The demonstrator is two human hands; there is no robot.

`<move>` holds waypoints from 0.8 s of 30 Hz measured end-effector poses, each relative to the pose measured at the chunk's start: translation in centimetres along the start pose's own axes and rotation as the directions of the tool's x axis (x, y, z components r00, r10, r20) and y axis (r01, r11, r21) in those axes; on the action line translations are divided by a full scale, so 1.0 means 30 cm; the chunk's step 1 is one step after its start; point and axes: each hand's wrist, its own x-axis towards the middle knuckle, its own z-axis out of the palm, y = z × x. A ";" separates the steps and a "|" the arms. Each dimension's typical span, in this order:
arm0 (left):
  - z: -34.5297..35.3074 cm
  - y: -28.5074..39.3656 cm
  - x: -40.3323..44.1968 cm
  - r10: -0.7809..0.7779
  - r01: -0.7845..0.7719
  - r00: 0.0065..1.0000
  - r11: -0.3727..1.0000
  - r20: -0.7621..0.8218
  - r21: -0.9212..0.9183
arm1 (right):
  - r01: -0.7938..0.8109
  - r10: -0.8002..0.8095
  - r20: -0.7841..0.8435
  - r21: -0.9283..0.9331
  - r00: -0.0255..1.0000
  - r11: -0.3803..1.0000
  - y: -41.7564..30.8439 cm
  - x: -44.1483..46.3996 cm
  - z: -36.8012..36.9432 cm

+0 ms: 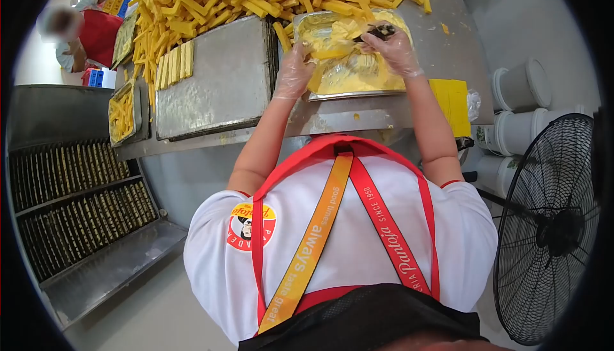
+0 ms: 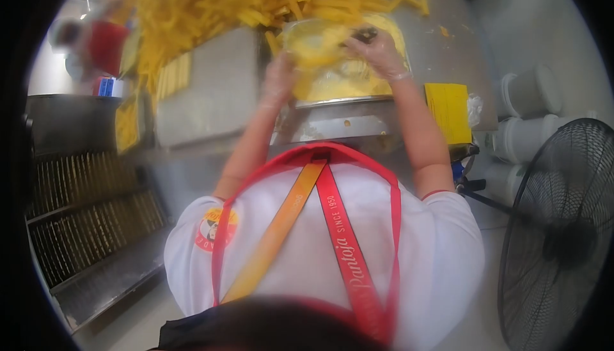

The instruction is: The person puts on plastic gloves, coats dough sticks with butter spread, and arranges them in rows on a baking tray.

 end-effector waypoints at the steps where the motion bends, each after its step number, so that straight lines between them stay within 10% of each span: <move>1: -0.006 0.019 0.001 0.012 -0.012 1.000 1.000 0.003 -0.006 | -0.021 0.020 0.015 0.055 1.000 0.998 -0.013 -0.018 0.028; 3: -0.015 0.042 -0.002 0.000 -0.001 1.000 1.000 0.025 0.028 | -0.063 0.056 0.045 0.165 0.997 0.984 -0.025 -0.045 0.063; 9: -0.004 0.022 -0.006 -0.027 0.025 0.999 0.997 0.032 0.068 | -0.037 0.004 -0.125 -0.261 0.992 0.964 0.119 0.031 -0.035; 13: 0.002 0.024 -0.004 -0.085 0.080 0.996 0.990 0.041 0.114 | -0.043 0.036 0.036 0.193 0.999 0.980 -0.019 -0.063 0.097; 20: -0.037 0.056 -0.015 -0.153 0.150 0.987 0.986 0.039 0.071 | 0.004 -0.040 -0.168 -0.208 0.985 0.978 0.140 0.002 -0.030; 24: -0.044 0.057 -0.003 -0.321 0.323 0.942 0.946 0.096 -0.006 | 0.002 0.017 -0.089 0.215 0.996 0.977 0.028 -0.082 0.115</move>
